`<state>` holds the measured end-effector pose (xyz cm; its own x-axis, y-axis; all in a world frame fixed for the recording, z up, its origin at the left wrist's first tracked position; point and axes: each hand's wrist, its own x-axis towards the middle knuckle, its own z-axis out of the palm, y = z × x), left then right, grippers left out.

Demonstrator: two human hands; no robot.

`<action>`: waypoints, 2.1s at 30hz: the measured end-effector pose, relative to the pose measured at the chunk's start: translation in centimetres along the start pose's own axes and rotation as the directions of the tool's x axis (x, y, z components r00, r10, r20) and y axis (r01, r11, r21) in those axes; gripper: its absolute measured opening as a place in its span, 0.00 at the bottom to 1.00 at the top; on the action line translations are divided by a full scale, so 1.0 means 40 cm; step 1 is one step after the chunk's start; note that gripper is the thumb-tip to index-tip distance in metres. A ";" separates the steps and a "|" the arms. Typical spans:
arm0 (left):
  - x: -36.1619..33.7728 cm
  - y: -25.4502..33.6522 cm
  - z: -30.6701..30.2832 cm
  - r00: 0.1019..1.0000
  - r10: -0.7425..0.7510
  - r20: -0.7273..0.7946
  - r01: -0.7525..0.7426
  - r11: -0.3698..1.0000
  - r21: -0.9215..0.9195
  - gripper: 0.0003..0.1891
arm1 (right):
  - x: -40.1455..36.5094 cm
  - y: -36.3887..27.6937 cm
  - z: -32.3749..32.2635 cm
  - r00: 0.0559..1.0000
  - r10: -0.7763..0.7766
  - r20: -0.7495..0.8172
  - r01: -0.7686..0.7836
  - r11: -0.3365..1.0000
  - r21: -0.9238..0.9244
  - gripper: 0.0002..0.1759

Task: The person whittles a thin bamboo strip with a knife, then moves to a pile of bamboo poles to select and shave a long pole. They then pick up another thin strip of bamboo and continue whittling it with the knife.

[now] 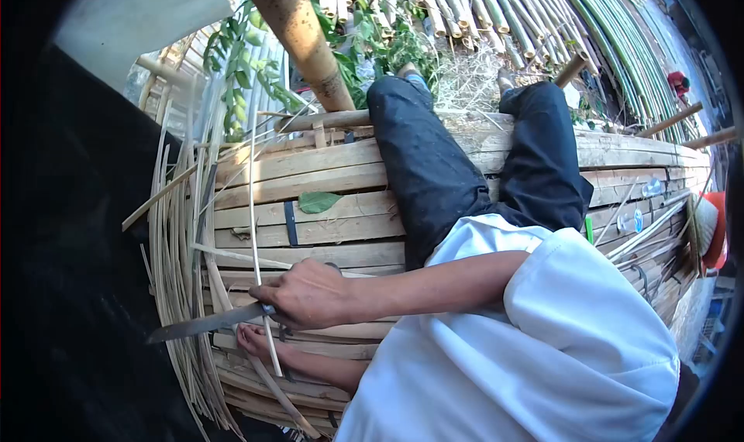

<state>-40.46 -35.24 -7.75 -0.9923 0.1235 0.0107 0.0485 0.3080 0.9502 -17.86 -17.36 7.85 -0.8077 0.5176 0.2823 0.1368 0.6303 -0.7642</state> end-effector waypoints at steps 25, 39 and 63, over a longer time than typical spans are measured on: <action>-0.674 0.623 0.699 -0.005 -0.139 0.990 0.090 0.986 0.139 0.14 | -0.503 0.260 -0.558 0.795 0.535 -0.288 -0.365 0.799 0.477 0.17; -0.857 0.579 0.764 -0.047 -0.294 0.955 0.095 0.950 0.297 0.15 | -0.531 0.530 -0.644 0.758 0.426 -0.495 -0.571 0.799 -0.187 0.13; -0.818 0.584 0.813 -0.027 -0.396 0.918 0.051 0.916 0.397 0.22 | -0.500 0.749 -0.812 0.649 0.633 -0.421 -0.760 0.522 -0.387 0.10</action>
<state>-3.15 -1.42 3.99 0.1124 0.7403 -0.6629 0.0394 0.6632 0.7474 21.02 9.97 -1.84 -0.1966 0.9789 -0.0566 0.9070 0.1596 -0.3897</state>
